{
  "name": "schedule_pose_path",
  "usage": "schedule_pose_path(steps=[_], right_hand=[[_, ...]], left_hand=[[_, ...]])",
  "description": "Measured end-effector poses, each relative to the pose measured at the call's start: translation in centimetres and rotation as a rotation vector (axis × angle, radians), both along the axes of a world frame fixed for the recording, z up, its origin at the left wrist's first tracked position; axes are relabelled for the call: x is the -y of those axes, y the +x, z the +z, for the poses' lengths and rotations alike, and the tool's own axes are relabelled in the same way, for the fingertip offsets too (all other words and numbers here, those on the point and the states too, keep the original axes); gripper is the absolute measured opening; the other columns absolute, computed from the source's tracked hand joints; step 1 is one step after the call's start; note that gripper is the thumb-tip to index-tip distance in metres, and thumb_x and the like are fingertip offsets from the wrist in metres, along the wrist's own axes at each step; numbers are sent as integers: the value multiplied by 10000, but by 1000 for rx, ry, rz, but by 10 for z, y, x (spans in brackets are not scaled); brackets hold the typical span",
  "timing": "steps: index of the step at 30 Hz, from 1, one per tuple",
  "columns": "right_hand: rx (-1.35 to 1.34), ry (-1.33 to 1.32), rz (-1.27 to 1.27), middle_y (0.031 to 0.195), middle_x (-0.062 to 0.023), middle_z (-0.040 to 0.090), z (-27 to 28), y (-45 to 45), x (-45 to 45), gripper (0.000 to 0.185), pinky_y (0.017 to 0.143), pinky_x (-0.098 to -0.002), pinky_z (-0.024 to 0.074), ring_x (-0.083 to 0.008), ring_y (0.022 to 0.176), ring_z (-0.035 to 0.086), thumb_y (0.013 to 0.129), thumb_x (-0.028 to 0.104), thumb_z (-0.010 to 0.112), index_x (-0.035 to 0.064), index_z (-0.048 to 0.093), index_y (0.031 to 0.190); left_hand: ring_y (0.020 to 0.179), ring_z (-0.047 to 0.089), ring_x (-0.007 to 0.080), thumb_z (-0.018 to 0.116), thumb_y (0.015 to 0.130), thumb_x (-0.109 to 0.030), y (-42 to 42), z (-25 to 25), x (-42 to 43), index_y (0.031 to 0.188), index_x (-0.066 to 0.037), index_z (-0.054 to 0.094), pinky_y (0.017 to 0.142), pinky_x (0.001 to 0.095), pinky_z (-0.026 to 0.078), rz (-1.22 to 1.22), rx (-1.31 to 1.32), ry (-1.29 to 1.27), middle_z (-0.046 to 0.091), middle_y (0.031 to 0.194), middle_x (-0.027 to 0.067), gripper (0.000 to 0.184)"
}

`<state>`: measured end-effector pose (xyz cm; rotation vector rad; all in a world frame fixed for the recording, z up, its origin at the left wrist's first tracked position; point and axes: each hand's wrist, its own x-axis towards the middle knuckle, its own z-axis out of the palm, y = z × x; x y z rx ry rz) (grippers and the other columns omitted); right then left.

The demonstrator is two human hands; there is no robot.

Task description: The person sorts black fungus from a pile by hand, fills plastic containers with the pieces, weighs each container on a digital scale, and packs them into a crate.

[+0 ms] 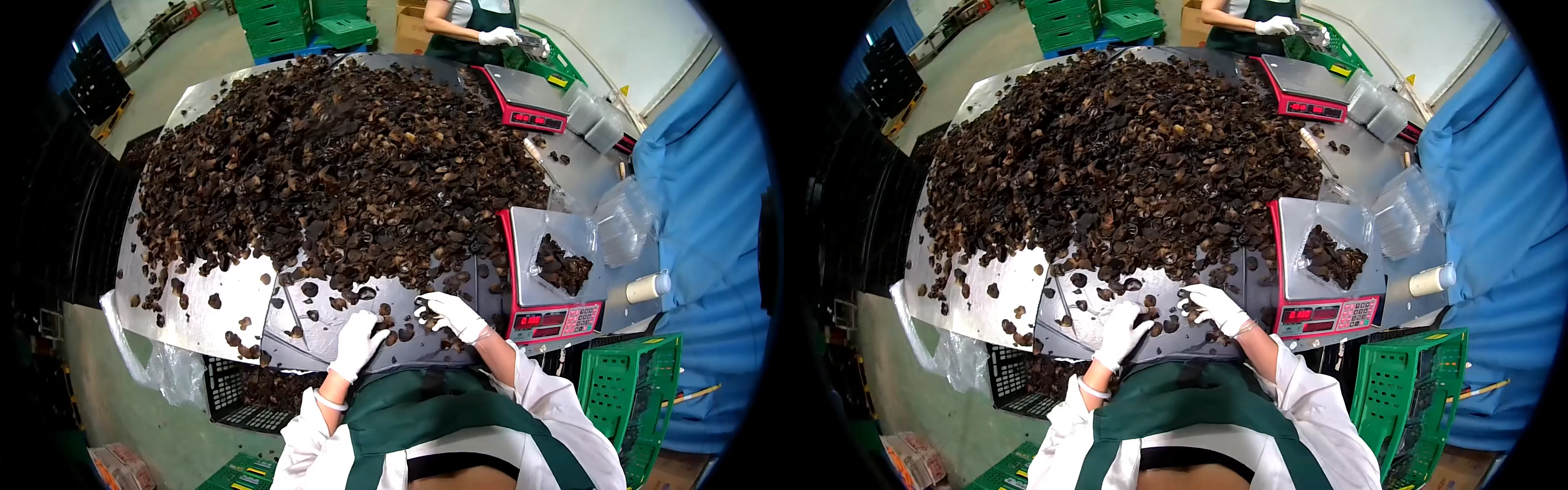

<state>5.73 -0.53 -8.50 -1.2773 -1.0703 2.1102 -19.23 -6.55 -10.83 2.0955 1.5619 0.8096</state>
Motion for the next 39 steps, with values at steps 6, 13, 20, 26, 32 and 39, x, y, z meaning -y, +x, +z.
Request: schedule_pose_path(steps=[6,13,20,26,32,39], right_hand=[[-243,-178,-63,1136,-133,626,-5,5,-4,373,740,-341,531,-231,953,635,950,283,487,76,500,1260],[-305,-155,-191,1185,-105,595,-12,7,5,336,794,-373,521,-238,1016,613,943,233,461,75,514,1235],[-468,-151,157,1147,-148,578,44,-65,28,332,698,-322,566,-240,1072,595,946,234,503,27,486,1205],[-432,-112,-192,969,-95,626,19,0,7,260,591,-254,475,-159,795,582,953,276,486,38,590,946],[279,494,-18,811,1,608,20,-5,27,160,604,-230,464,-100,662,542,857,196,641,53,646,928],[935,1014,310,1003,-87,500,5,-14,45,569,708,-378,500,-279,903,570,671,324,757,134,508,1146]], left_hand=[[743,607,265,648,831,-137,-8,7,-2,847,-16,626,690,330,474,177,367,-272,620,800,123,124],[741,614,265,631,843,-145,-23,-11,17,843,-3,624,690,339,472,194,329,-318,631,801,134,143],[670,573,170,684,793,-118,-64,17,21,800,3,622,644,286,454,370,349,-281,618,736,88,137],[622,424,72,671,822,-93,-96,23,46,757,-2,576,574,240,382,512,553,-389,508,666,-1,147],[747,611,231,634,815,-70,-54,11,51,875,0,610,694,309,477,287,357,-242,624,821,117,96],[766,576,296,676,794,-165,-39,3,40,828,-54,615,698,366,468,141,83,-167,587,800,105,132]])
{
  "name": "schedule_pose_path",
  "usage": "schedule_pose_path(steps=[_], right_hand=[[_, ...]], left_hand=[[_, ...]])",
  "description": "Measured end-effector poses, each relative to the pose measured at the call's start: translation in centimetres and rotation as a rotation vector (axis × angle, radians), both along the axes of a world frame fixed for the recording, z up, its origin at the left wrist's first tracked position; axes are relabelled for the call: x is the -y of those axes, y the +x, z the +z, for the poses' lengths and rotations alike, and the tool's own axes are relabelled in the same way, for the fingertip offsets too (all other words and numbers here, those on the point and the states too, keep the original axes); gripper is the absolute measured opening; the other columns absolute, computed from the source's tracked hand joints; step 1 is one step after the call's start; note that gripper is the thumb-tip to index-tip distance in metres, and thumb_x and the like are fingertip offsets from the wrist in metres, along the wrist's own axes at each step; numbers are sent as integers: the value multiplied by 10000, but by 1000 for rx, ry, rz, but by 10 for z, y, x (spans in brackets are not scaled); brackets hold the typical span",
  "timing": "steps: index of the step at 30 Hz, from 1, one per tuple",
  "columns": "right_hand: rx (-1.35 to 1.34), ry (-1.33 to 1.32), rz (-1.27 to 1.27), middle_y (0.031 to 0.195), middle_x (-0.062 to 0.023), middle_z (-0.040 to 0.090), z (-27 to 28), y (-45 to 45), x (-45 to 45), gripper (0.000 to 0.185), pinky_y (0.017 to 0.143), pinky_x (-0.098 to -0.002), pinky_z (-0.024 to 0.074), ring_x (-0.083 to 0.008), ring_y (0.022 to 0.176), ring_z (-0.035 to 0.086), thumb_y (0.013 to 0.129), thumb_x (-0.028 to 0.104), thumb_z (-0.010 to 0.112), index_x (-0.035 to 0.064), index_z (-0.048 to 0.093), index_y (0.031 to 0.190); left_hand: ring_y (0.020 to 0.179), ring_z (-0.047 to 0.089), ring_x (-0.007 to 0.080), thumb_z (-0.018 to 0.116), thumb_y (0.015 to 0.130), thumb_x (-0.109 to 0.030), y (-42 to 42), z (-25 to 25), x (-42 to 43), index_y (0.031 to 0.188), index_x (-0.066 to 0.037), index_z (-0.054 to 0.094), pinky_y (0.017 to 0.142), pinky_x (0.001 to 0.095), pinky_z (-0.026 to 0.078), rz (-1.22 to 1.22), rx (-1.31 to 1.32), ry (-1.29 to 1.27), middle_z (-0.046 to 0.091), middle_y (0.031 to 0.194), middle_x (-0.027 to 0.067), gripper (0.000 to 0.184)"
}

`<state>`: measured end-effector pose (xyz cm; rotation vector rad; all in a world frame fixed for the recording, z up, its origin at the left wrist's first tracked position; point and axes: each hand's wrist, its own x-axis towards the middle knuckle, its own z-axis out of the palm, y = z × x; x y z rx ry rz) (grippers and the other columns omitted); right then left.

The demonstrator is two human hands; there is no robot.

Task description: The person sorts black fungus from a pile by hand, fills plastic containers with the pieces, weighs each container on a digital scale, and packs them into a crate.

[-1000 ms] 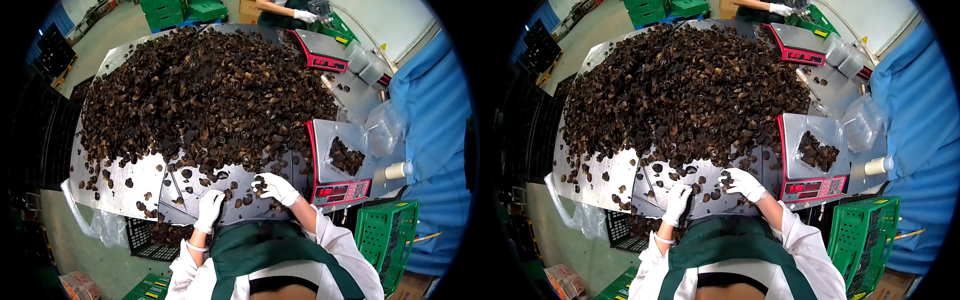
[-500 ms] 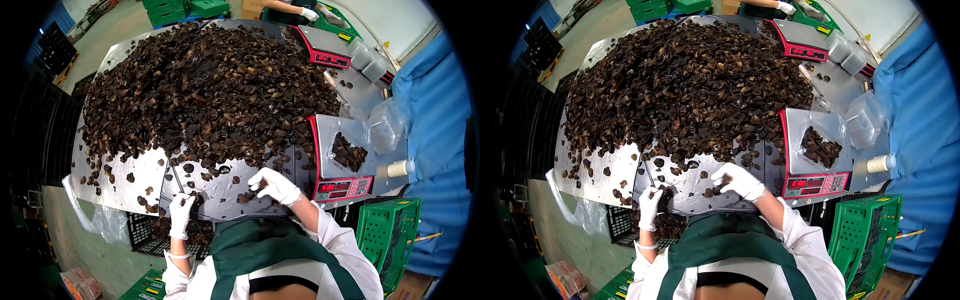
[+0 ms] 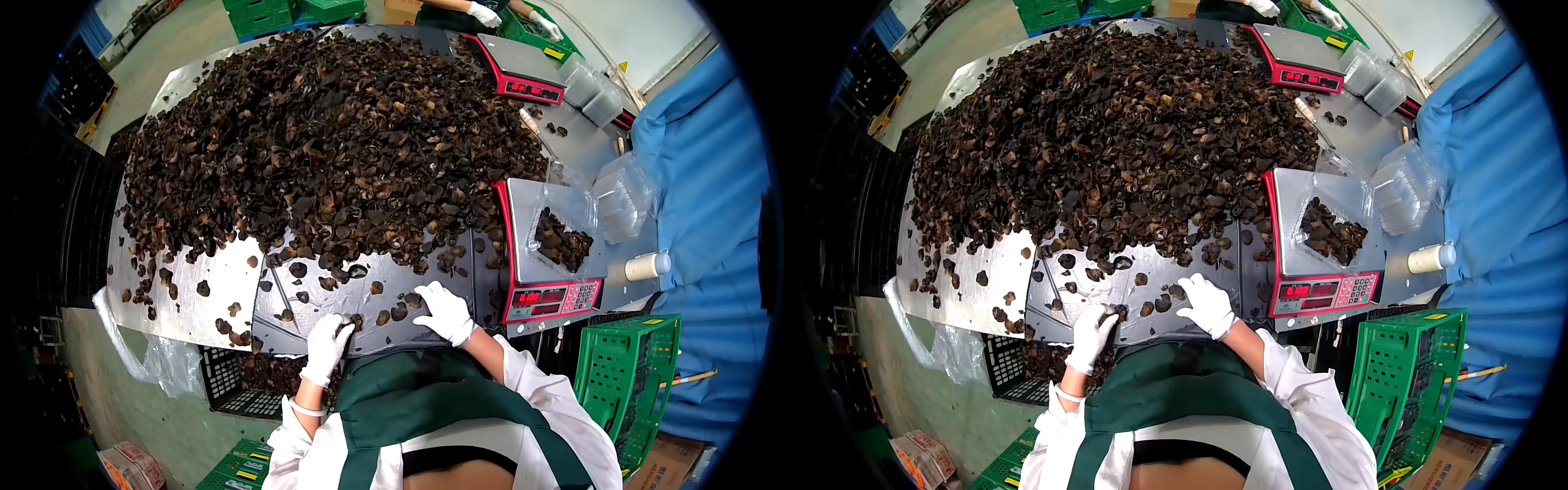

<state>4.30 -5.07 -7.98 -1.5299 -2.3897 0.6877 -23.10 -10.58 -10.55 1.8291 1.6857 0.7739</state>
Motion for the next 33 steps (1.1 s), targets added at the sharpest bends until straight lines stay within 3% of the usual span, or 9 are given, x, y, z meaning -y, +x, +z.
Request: schedule_pose_path(steps=[6,9,11,15,19,23,25,29,33], right_hand=[[-15,208,90,838,-69,513,11,13,10,406,673,-338,475,-256,808,558,693,432,723,115,564,892],[-102,175,100,780,-54,520,0,16,8,306,660,-330,474,-238,752,569,735,365,714,113,570,832],[-518,-209,-81,719,-34,566,15,20,0,90,602,-279,451,-152,638,557,819,154,662,79,614,813],[-814,-604,-544,770,7,592,82,54,-26,76,630,-232,441,-81,715,552,838,116,643,44,629,816],[-584,190,-600,800,-29,600,128,119,-42,70,659,-230,444,-97,722,559,839,91,633,22,619,833],[-450,388,-764,890,-71,626,134,177,-61,109,778,-283,460,-160,839,591,809,85,660,10,594,852],[86,796,-632,1076,-126,602,141,168,-52,294,931,-344,426,-269,1026,564,754,102,710,30,613,1022],[-298,413,-366,1098,-127,589,115,119,-21,456,924,-366,445,-298,1071,556,722,188,747,71,598,1136],[5,-54,-127,1198,-146,504,50,64,20,707,811,-398,501,-326,986,581,697,284,757,216,472,1340]], left_hand=[[758,570,294,680,790,-174,1,0,-2,792,-55,616,682,369,463,16,109,-15,578,780,96,135],[782,570,285,685,780,-181,12,6,-8,809,-60,617,678,364,466,-80,-17,80,581,803,88,141],[826,565,280,698,766,-188,21,14,-11,915,-62,629,708,361,467,-107,-140,30,580,845,93,208],[989,543,319,714,760,-271,46,18,-23,1186,-51,571,852,388,451,-170,-102,152,583,1090,146,500],[1092,516,328,716,748,-351,75,6,-37,1262,-84,530,910,417,420,-332,-64,198,546,1219,150,608],[1108,494,290,675,780,-351,95,11,-50,1230,-123,552,898,390,405,-460,-169,282,533,1224,94,519],[1043,513,268,645,786,-254,94,-3,-54,1117,-124,590,855,390,417,-599,-260,321,552,1143,70,359],[920,538,248,647,750,-153,67,2,-43,970,-123,619,738,363,449,-584,-273,318,566,1006,58,224],[848,537,246,649,733,-150,18,15,-6,930,-125,600,686,366,444,-468,-296,189,574,975,56,204]])
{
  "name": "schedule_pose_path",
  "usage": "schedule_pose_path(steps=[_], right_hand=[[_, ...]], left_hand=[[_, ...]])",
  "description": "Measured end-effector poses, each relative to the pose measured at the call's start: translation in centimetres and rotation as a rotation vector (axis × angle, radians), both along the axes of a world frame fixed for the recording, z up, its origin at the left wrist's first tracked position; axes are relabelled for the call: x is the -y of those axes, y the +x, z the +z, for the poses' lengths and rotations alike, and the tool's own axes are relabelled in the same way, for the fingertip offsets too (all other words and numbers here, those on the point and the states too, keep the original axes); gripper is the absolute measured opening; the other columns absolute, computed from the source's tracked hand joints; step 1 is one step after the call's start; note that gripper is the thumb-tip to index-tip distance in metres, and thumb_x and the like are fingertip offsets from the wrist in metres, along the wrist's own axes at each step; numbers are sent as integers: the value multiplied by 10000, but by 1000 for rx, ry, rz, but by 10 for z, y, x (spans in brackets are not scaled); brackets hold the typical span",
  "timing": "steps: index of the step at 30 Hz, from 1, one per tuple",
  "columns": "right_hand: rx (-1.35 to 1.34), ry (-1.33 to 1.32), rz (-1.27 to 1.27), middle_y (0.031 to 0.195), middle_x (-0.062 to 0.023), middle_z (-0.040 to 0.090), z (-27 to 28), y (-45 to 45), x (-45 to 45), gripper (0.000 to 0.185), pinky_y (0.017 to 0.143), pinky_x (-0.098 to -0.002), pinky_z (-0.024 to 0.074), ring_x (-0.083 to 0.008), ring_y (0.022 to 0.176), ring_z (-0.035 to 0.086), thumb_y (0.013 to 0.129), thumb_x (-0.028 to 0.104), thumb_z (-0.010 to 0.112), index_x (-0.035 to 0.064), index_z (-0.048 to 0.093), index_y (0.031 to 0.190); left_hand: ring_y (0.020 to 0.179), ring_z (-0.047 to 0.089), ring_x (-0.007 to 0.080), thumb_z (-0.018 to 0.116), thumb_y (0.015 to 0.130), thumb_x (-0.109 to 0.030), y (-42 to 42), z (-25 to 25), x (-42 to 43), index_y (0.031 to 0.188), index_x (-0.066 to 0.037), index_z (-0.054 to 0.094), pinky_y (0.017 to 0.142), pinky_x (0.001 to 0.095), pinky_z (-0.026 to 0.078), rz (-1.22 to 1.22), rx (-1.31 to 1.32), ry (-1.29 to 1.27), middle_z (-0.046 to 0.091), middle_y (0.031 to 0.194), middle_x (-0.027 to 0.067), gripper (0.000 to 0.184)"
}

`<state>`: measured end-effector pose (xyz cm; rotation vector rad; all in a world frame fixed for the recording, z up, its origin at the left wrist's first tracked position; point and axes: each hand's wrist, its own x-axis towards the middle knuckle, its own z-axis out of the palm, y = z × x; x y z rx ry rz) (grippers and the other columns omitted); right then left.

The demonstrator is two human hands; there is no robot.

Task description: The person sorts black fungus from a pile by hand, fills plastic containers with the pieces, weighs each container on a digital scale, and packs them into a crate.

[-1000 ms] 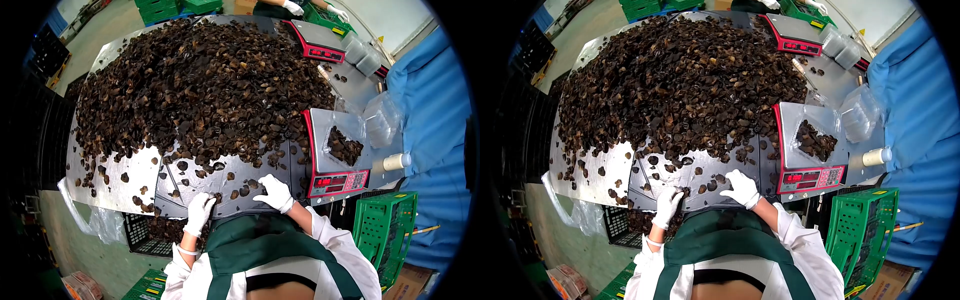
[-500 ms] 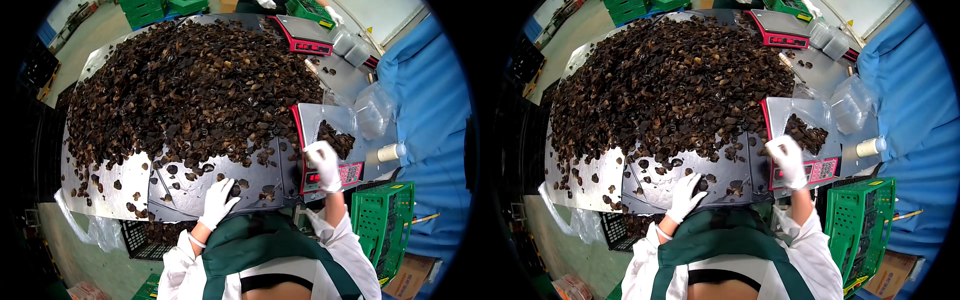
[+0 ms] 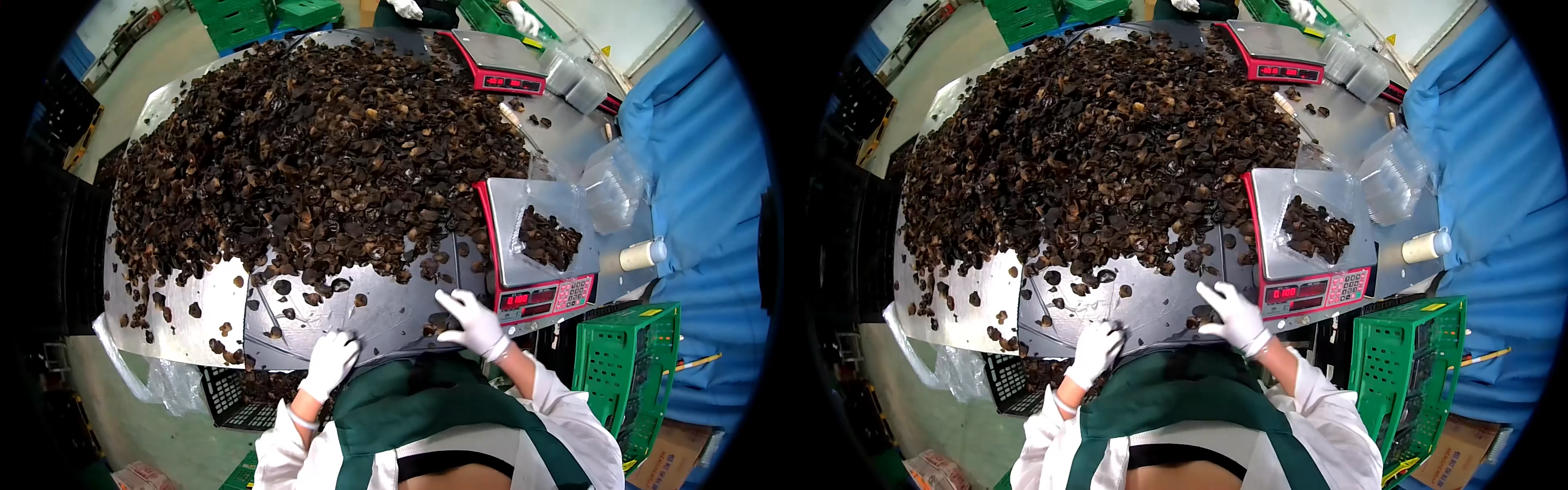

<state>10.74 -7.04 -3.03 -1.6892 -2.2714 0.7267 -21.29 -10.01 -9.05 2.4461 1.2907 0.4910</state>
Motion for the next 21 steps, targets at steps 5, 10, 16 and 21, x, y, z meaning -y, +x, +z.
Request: schedule_pose_path(steps=[5,10,16,21], right_hand=[[-98,-13,122,997,-106,506,-56,-46,10,593,698,-362,518,-281,817,587,765,261,690,206,494,1321],[-726,-1173,241,1274,-109,517,-39,-134,-22,553,800,-322,516,-201,892,616,827,268,679,154,481,1331],[-551,-404,266,1258,-124,539,12,-109,-89,447,938,-344,466,-235,1110,556,792,243,708,53,596,1181],[-399,69,-59,1428,-169,359,-13,-46,-169,746,993,-374,424,-299,1245,442,724,240,759,125,417,1377]], left_hand=[[838,545,275,714,710,-164,-84,22,58,778,-92,605,717,393,442,366,-89,-37,599,909,72,147],[969,543,338,698,763,-152,-126,34,61,812,-29,618,857,432,428,742,-57,88,600,1024,160,155],[1074,536,330,665,817,-155,-76,28,-27,1066,-48,622,951,425,406,705,162,210,577,1143,161,274],[1038,561,310,698,773,-192,3,32,-122,1038,-74,653,904,408,441,455,303,336,628,1074,100,293]])
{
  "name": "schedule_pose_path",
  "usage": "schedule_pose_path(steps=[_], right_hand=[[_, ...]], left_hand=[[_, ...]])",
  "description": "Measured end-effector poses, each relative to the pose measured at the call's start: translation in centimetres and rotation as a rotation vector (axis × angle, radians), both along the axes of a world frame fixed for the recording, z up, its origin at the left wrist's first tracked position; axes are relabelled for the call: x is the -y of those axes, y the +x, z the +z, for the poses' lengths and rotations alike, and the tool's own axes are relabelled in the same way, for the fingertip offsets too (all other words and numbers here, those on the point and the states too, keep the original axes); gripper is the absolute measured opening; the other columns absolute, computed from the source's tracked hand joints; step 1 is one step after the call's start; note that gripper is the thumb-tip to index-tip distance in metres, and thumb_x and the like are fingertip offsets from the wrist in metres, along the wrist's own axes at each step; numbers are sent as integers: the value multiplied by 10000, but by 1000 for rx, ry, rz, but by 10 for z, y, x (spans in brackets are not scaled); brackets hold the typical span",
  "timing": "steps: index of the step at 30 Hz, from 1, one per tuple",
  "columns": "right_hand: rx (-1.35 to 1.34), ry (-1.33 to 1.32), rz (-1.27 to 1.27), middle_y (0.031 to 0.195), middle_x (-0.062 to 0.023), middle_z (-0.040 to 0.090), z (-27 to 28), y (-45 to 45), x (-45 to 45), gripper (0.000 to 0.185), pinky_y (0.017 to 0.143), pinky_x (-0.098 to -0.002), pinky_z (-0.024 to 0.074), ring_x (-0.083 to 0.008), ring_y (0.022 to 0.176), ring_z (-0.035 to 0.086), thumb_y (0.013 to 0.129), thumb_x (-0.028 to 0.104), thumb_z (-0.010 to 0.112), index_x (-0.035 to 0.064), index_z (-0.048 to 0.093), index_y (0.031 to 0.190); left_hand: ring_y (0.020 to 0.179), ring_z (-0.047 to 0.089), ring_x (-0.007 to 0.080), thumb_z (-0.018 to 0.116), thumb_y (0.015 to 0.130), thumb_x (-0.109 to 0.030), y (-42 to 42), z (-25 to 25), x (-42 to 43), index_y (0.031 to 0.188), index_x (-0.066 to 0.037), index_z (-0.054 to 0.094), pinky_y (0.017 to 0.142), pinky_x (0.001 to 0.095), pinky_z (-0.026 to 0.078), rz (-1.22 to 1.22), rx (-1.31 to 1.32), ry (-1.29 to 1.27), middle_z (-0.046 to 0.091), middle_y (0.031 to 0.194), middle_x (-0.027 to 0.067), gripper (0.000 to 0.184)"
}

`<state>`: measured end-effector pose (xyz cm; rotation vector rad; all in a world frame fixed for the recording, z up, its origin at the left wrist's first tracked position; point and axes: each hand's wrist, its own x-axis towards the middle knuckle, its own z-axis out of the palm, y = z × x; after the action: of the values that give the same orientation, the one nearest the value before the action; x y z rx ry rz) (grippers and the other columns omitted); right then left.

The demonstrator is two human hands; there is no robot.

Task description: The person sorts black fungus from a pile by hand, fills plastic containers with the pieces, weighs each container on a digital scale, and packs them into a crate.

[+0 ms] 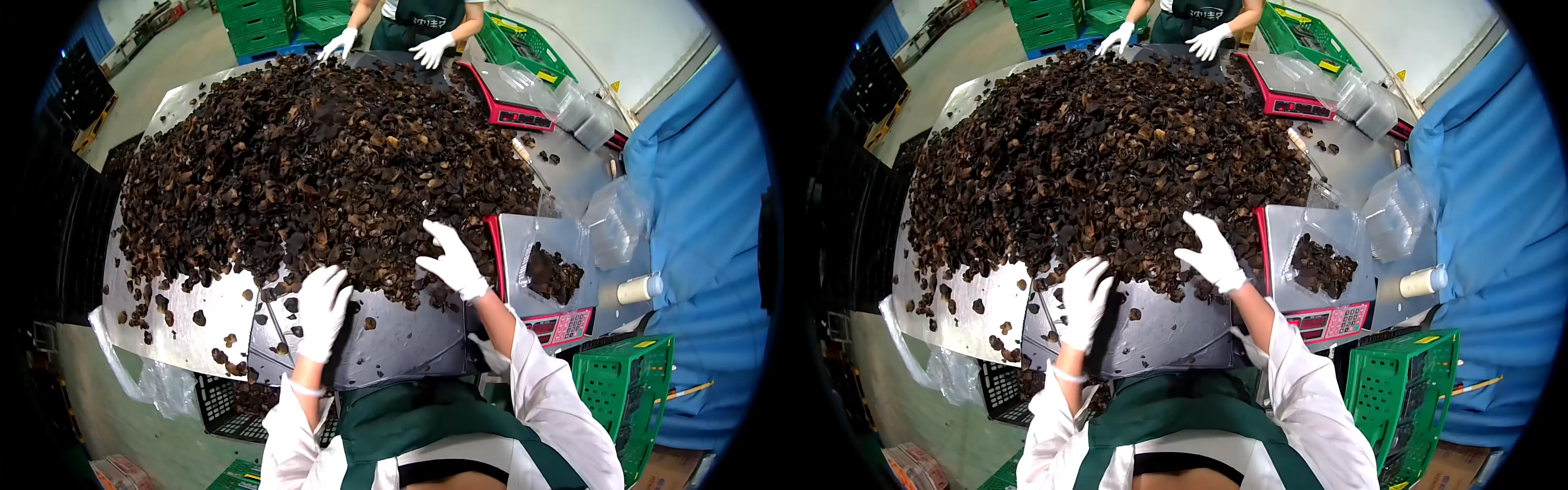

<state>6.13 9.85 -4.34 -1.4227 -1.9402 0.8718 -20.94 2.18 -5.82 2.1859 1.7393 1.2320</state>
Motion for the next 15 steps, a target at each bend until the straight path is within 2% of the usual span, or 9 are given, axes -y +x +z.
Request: schedule_pose_path(steps=[1,3,4,7,8,9,11,13,15], right_hand=[[66,70,-21,1445,-206,320,6,1,-10,819,1031,-399,390,-339,1284,402,706,270,773,148,373,1410],[218,71,-33,1505,-182,203,18,-5,-27,932,1065,-407,350,-343,1366,275,677,229,802,232,289,1456],[287,53,-32,1510,-206,181,13,-6,-39,984,1096,-422,300,-379,1365,259,639,251,821,243,277,1459],[410,109,26,1503,-230,182,-16,-1,-54,1004,1083,-426,319,-399,1341,297,616,269,828,257,279,1457],[432,-54,74,1497,-215,203,-17,-3,-52,1003,1031,-433,394,-420,1265,389,607,285,831,306,282,1446],[355,55,143,1449,-210,297,-24,-2,-44,951,1001,-427,422,-405,1219,436,625,284,814,313,314,1433],[446,21,150,1336,-195,417,-25,-6,-25,869,952,-422,455,-382,1153,478,663,256,781,303,350,1417],[354,109,225,1132,-130,494,-24,-5,-9,719,851,-388,494,-314,1038,518,722,207,714,274,415,1373],[360,-14,294,1173,-174,497,-21,-10,11,666,918,-398,451,-342,1070,507,751,225,680,272,437,1369]], left_hand=[[1043,563,288,690,789,-190,16,7,-13,1058,-72,648,919,379,445,-56,-11,-52,623,1094,102,297],[1028,561,304,686,774,-201,41,-11,-43,1107,-57,616,877,381,458,-199,-38,-64,618,1109,122,371],[1022,554,296,688,763,-197,55,-17,-53,1131,-64,603,859,378,459,-192,-71,-68,610,1109,116,400],[974,534,269,694,734,-182,69,-29,-63,1182,-93,579,779,373,456,-250,-219,-186,590,1056,94,471],[908,525,252,685,731,-169,69,-29,-61,1157,-110,597,715,369,439,-245,-245,-127,572,947,75,438],[881,524,246,651,751,-150,67,-29,-57,1123,-115,611,691,364,429,-256,-284,-152,558,895,63,376],[862,523,238,603,778,-134,61,-27,-46,1085,-117,621,687,357,419,-260,-319,-185,550,862,53,308],[860,526,235,571,796,-127,54,-23,-31,1063,-116,627,704,356,416,-252,-316,-190,552,857,49,273],[889,532,237,631,740,-103,48,-21,-13,1036,-132,638,750,356,416,-246,-325,-216,556,861,40,297]])
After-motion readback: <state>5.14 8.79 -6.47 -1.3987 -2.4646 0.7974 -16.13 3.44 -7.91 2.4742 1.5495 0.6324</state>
